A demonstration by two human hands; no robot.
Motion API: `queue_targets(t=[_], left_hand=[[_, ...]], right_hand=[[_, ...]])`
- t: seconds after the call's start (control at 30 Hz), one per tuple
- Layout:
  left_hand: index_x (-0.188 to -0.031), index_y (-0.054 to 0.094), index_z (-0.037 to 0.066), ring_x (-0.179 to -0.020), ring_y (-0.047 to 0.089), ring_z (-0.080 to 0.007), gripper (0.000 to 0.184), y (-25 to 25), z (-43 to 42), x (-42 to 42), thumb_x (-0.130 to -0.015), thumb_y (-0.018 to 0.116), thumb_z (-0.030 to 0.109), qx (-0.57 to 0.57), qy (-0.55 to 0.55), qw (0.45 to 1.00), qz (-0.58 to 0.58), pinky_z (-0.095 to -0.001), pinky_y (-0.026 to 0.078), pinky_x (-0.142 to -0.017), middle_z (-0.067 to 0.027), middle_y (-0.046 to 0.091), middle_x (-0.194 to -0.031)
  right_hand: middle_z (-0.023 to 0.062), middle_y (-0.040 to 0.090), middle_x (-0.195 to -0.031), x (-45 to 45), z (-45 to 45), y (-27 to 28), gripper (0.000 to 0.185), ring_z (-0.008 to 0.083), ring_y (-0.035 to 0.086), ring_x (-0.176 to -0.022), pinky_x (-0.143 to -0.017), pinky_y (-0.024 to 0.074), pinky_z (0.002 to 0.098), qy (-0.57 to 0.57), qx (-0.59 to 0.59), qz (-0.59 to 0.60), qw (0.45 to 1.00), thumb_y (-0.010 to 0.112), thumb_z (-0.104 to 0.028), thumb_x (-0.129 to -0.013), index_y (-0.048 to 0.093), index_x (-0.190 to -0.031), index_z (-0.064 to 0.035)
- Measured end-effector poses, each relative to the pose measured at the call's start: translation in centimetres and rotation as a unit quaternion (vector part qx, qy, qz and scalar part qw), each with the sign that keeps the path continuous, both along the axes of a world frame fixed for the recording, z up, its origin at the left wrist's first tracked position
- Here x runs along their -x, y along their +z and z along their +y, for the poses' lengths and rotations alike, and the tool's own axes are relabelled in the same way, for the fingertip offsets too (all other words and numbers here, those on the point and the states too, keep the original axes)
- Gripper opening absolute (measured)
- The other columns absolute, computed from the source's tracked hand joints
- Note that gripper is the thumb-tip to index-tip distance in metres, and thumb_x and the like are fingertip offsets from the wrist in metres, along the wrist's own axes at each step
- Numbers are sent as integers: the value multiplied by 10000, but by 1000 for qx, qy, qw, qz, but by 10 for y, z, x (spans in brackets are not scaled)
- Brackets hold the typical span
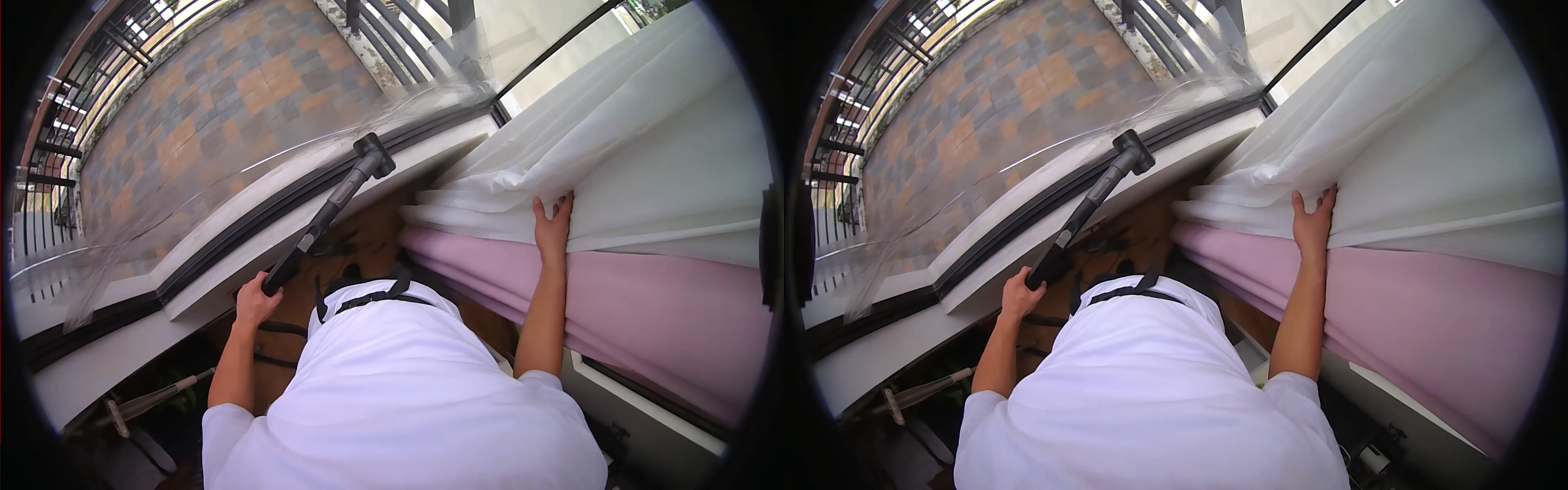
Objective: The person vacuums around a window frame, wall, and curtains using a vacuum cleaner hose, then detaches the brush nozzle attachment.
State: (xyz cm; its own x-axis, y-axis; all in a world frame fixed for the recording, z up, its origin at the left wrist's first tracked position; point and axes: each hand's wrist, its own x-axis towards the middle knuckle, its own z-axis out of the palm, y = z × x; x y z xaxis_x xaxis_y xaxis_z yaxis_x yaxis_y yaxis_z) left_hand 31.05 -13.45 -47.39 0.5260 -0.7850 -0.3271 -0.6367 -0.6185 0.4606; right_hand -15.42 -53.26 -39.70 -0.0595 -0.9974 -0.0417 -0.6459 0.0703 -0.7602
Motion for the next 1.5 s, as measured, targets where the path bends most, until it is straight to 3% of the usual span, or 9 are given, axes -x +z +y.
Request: queue_targets(t=[0.23, 0.33, 0.43, 0.5, 0.63, 0.9, 1.1, 1.27, 1.5], left_hand=[[-1078, 637, 105, -880, 696, -416, 411, -63, -180, 85, -807, 706, 407, -77, -72, 994, 38, -509, 553, -793, -214, 717, -874], [-1110, 619, 81, -886, 703, -424, 449, -70, -223, 115, -812, 692, 410, -67, -79, 994, 43, -516, 559, -809, -225, 722, -908], [-1099, 602, 58, -871, 706, -418, 439, -73, -257, 136, -819, 704, 380, -52, -89, 994, 33, -509, 570, -780, -237, 711, -883], [-1105, 596, 57, -865, 707, -414, 441, -80, -270, 144, -820, 710, 373, -42, -92, 995, 27, -505, 572, -777, -233, 708, -880], [-1141, 582, 58, -861, 709, -409, 470, -91, -287, 147, -819, 725, 368, -21, -111, 993, 15, -503, 575, -778, -217, 706, -899], [-1158, 580, 54, -890, 710, -414, 462, -95, -326, 146, -841, 697, 370, -16, -124, 992, 28, -508, 575, -794, -218, 710, -931], [-1183, 590, 44, -905, 710, -418, 498, -109, -336, 139, -839, 686, 391, -10, -141, 989, 36, -509, 570, -815, -233, 718, -931], [-1212, 595, 28, -939, 703, -426, 544, -93, -350, 133, -824, 674, 402, -49, -155, 985, 51, -504, 562, -851, -256, 718, -953], [-1203, 615, 35, -968, 694, -435, 559, -116, -347, 132, -776, 657, 393, -41, -159, 982, 96, -510, 553, -879, -274, 716, -972]], right_hand=[[322, 343, -1550, 26, -6, -6, 924, 422, 388, -1437, -1184, 335, 418, -49, 28, 7, 998, 720, -186, -932, 107, -1568, 85], [280, 641, -1223, -35, 9, 21, 565, 368, 656, -1119, -962, 503, 482, 38, -81, 233, 968, 707, -313, -933, 538, -1349, 30], [150, 698, -1104, -147, -50, 13, 478, 232, 683, -936, -818, 538, 364, 175, -144, -16, 974, 678, -324, -981, 581, -1303, 15], [223, 480, -1487, -192, -136, 8, 668, 272, 567, -1255, -995, 481, 358, 100, -45, -353, 929, 578, -234, -1040, 256, -1589, -33], [376, 344, -1526, -90, -234, -23, 813, 465, 331, -1446, -1211, 272, 427, -64, 118, 78, 988, 624, -161, -867, 240, -1516, 143], [272, 454, -1508, 24, -136, -10, 796, 442, 362, -1445, -1193, 251, 574, 58, -79, 598, 795, 651, -484, -900, 392, -1545, -97], [221, 474, -1520, 39, -96, -8, 788, 440, 353, -1457, -1177, 268, 575, -23, -403, 505, 763, 551, -588, -936, 426, -1519, -74], [209, 513, -1495, 27, -120, -65, 691, 383, 487, -1388, -1121, 374, 545, 104, -54, 751, 650, 548, -383, -939, 412, -1526, -45], [184, 553, -1467, 33, -107, -36, 733, 313, 515, -1379, -1129, 401, 408, 112, -410, 610, 669, 511, -433, -959, 352, -1566, -55]])
